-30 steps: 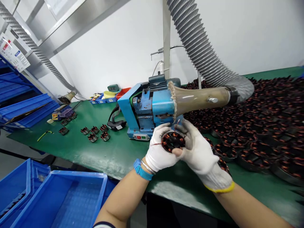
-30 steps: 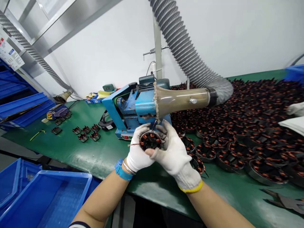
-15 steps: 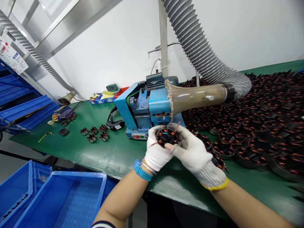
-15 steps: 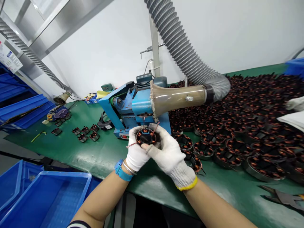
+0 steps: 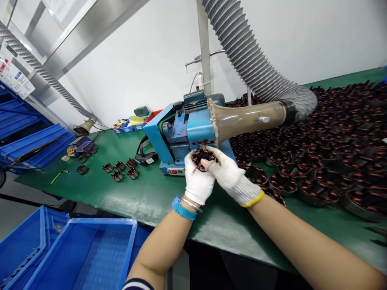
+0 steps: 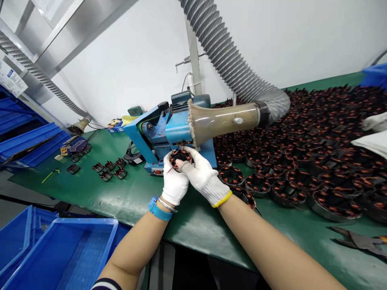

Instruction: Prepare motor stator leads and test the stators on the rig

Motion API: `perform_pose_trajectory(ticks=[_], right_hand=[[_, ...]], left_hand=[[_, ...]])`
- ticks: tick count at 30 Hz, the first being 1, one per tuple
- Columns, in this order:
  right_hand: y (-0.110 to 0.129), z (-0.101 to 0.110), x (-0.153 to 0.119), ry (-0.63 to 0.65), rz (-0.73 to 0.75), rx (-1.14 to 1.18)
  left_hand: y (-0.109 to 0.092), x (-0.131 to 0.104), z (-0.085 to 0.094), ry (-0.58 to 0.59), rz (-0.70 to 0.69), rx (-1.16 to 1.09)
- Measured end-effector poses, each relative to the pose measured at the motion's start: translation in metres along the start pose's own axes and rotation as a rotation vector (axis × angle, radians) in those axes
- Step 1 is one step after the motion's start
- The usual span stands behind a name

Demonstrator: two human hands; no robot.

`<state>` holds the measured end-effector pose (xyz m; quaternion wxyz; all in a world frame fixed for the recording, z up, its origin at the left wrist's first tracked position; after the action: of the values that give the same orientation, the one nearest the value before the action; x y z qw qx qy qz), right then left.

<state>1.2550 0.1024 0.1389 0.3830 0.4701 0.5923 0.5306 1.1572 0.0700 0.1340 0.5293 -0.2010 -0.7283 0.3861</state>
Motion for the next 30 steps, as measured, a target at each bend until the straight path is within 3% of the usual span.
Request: perform_pose_trajectory(ticks=[6, 20, 24, 27, 30], right_hand=[[-0.004, 0.0, 0.005, -0.044, -0.051, 0.093], [-0.005, 0.003, 0.004, -0.111, -0.042, 0.004], [-0.002, 0.004, -0.011, -0.107, -0.005, -0.03], [0.004, 0.005, -0.03, -0.071, 0.093, -0.107], [0.004, 0.01, -0.042, -0.04, 0.104, 0.028]], left_hand=[[-0.004, 0.009, -0.001, 0.054, -0.025, 0.068], [-0.007, 0.011, -0.001, 0.085, -0.051, 0.106], [-0.008, 0.0, 0.002, 0.081, -0.048, -0.005], [-0.021, -0.011, 0.0, 0.118, -0.122, -0.125], [-0.033, -0.018, -0.001, 0.118, -0.2, -0.186]])
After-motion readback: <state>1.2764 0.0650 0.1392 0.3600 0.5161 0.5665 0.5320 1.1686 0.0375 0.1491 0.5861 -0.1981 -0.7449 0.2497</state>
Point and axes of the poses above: each hand's wrist, its own x-axis towards the middle knuckle, its own z-axis out of the back of the hand, y = z × x, the point moved 9 cm from there along x, towards the middle knuckle, and after that the axes turned 15 degrees about -z, right-handed, at the moved point
